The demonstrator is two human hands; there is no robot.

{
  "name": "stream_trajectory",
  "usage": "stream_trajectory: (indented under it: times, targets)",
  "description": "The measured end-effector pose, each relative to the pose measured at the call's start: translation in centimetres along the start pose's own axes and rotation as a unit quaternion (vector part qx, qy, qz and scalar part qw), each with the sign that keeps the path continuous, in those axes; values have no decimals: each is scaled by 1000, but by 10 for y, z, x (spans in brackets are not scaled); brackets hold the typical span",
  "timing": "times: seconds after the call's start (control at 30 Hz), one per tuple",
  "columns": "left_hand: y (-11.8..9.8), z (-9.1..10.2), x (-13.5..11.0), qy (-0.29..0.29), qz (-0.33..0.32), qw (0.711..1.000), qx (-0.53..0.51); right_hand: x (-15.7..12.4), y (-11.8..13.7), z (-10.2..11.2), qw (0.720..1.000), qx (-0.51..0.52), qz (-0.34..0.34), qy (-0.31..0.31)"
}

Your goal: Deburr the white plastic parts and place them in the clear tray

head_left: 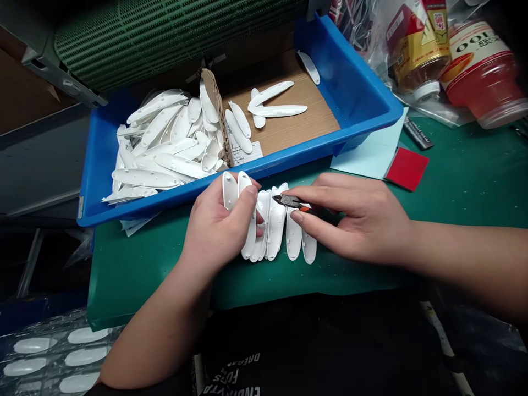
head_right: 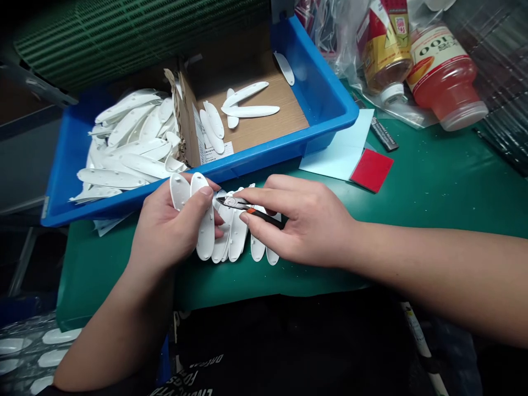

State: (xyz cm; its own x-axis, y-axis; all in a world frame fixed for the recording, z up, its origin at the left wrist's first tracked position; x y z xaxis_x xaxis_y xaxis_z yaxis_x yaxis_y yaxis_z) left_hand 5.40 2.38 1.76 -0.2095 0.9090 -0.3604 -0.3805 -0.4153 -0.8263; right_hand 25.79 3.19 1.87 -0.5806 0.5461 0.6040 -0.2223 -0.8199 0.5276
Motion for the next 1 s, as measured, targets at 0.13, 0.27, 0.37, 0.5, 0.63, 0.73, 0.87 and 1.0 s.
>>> stream_trajectory:
  times: [0.13,0.27,0.37,0.5,0.63,0.73,0.87,1.0]
  targets:
    - [2,-1,1,5,0,1000,-10,-2,6,-4,999,-12,27,20]
    - [3,-2,4,25,-1,999,-42,-3,17,-16,992,-81,64,78]
    - [1,-3,4,26,-6,999,-24,-4,23,-24,979,-139,74,125]
    - [-3,0,3,-18,-32,999,30,-3,27,-26,968,-191,81,142]
    - [-5,0,2,-51,-50,995,69,-2,29,-27,959,-224,78,157]
    - [-5,-2,2,-65,-54,992,89,-2,31,-28,953,-240,73,172]
    - [-5,-4,3,-68,-54,992,91,-4,32,-28,950,-245,62,182]
    - [-5,-4,3,-68,-55,992,87,-5,31,-30,950,-244,48,190]
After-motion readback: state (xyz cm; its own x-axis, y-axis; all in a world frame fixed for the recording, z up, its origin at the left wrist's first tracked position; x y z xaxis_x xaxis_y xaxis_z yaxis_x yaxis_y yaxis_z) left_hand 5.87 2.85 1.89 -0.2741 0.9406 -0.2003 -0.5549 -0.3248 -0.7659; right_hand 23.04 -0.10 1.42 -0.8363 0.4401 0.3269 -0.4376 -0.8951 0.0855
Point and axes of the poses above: each hand's wrist, its own x-axis towards the middle knuckle, its own z-axis out of the back of the hand, y = z × x, the point moved 5 cm from there along x, towards the middle knuckle, and after that the axes turned 13 degrees about z, right-handed, at the moved point
